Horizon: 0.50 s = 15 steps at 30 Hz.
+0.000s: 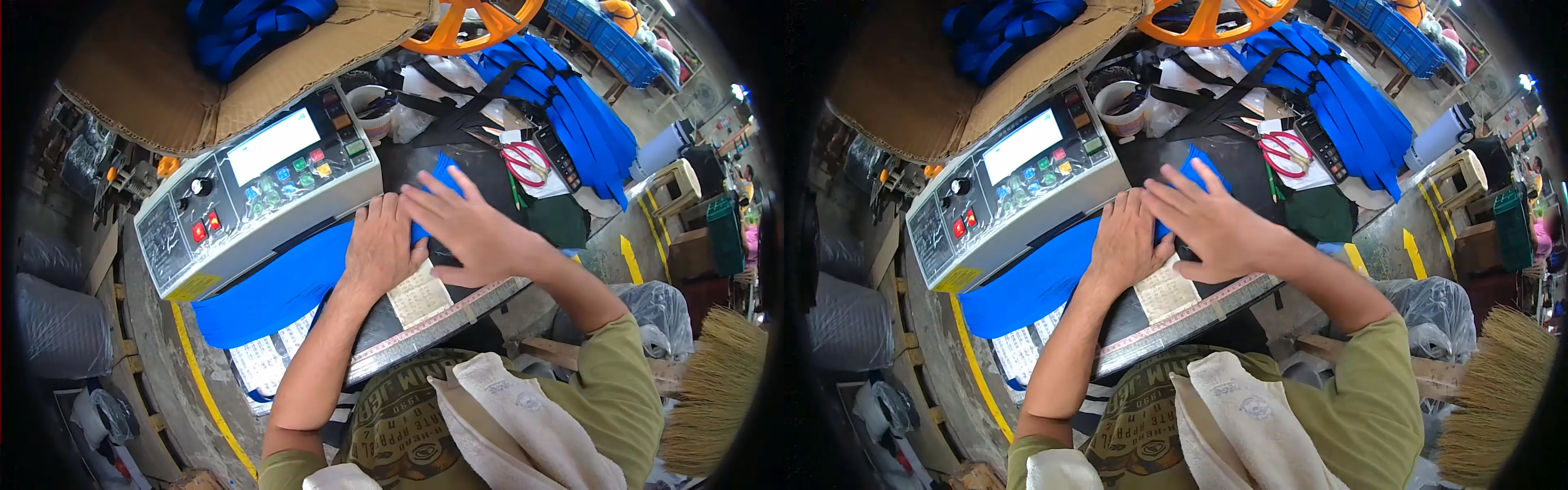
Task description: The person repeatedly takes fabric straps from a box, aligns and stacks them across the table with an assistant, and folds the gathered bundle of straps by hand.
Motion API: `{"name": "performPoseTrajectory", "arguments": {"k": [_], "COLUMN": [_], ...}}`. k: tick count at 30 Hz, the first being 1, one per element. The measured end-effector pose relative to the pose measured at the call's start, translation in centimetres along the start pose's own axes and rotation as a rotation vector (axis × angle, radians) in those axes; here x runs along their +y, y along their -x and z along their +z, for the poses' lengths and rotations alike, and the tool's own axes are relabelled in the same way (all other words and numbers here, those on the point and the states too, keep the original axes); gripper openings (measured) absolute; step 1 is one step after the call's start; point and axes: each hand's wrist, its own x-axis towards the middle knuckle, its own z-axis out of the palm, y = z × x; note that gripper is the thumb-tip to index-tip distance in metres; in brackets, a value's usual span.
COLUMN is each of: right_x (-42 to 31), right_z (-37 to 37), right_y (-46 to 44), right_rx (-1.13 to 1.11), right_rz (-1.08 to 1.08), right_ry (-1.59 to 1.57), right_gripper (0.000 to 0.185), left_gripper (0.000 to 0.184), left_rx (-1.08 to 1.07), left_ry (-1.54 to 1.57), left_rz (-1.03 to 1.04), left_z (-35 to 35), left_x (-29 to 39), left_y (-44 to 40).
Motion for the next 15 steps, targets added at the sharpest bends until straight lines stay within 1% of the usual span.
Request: {"name": "performPoseTrajectory", "arguments": {"k": [2, 3, 4, 5, 9, 10, 13, 15], "right_x": [0.0, 1.3, 3.4, 4.9, 6.4, 6.4, 5.9, 5.8], "right_z": [3.3, 3.9, 4.1, 3.9, 1.7, 1.7, 2.1, 2.3], "right_y": [-0.7, -0.6, -0.4, 0.0, 2.0, 2.1, 2.9, 3.2], "right_rx": [0.090, 0.091, 0.073, 0.054, -0.038, -0.036, 0.045, 0.057], "right_rz": [-0.034, -0.037, -0.045, -0.051, -0.015, -0.011, -0.017, -0.001], "right_ry": [0.140, 0.141, 0.109, 0.077, 0.115, 0.115, 0.081, 0.040], "right_gripper": [0.102, 0.102, 0.098, 0.094, 0.091, 0.091, 0.087, 0.086], "left_gripper": [0.072, 0.072, 0.072, 0.071, 0.071, 0.071, 0.072, 0.072], "left_rx": [-0.009, -0.012, -0.015, -0.017, -0.019, -0.019, -0.013, 0.024], "left_ry": [-0.021, 0.002, 0.025, 0.050, 0.040, 0.039, -0.028, -0.045], "left_rz": [0.019, 0.022, 0.023, 0.024, 0.035, 0.039, -0.051, -0.049], "left_z": [-0.2, -0.6, -0.9, -1.0, -1.4, -1.4, -1.0, -0.1], "left_x": [-0.2, -0.2, -0.2, -0.2, 0.0, 0.2, 1.6, 2.4], "left_y": [0.3, 0.4, 0.4, 0.5, 0.6, 0.5, 0.4, 0.1]}}
